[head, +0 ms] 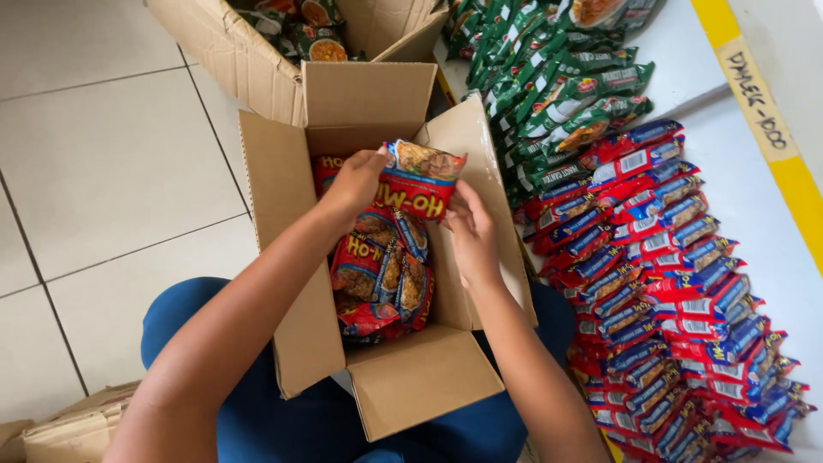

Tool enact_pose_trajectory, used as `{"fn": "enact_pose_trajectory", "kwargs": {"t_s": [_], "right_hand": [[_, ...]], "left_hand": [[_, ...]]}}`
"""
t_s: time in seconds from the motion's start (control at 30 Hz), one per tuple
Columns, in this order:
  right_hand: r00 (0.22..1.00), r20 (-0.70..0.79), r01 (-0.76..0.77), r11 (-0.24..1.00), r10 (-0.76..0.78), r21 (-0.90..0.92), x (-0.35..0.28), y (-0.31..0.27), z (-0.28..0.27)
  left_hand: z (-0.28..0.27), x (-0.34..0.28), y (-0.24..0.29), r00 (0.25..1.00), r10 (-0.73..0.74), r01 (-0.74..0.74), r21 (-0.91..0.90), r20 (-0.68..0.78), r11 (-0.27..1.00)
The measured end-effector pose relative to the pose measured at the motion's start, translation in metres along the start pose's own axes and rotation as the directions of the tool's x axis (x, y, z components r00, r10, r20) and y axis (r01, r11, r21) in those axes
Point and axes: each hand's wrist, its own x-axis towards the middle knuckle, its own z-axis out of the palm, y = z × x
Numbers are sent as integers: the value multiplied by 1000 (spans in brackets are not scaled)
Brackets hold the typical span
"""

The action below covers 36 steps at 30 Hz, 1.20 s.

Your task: The person organizes and restocks instant noodle packets from a box onto a low retail shelf.

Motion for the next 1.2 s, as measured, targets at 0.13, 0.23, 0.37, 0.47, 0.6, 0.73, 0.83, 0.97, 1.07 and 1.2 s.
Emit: {"fn": "enact_pose_trajectory", "kwargs": {"t_s": [0.13,0.23,0.37,0.47,0.6,0.73,0.83,0.97,1.07,1.2], "right_hand": [[994,-71,74,994,-79,-75,-34,-17,-24],[977,-113,172,980,-183,-105,-64,-27,-42],[941,-180,244,942,-288,-230,-100,-47,-67],[904,-248,278,920,-348,-277,-130,-58,-92],[836,-358,341,904,-417,-258,-170,-55,-135],[758,-472,363,892,-450,-268,-215,-54,-179],[697,-548,345,886,-463,-309,-252,-50,-214],[590,-716,187,926,-374,-329,-301,-44,-258],[476,-812,105,938,-339,-330,-334,-31,-297],[330,-857,153,919,-395,-364,-373,-9,-360]], "left_hand": [[23,-24,0,995,66,-72,82,77,994],[47,-51,19,989,-23,8,103,149,995],[79,-72,19,961,-91,49,161,263,986],[110,-89,15,927,-91,22,188,364,982],[159,-121,14,858,-105,-6,213,503,977],[217,-152,0,791,-121,-47,257,599,965],[263,-173,-20,707,-87,-71,192,702,979],[324,-203,-46,584,-42,-120,137,811,983],[370,-223,-74,474,-36,-116,103,880,988],[434,-247,-123,352,-30,-13,37,935,999]]}}
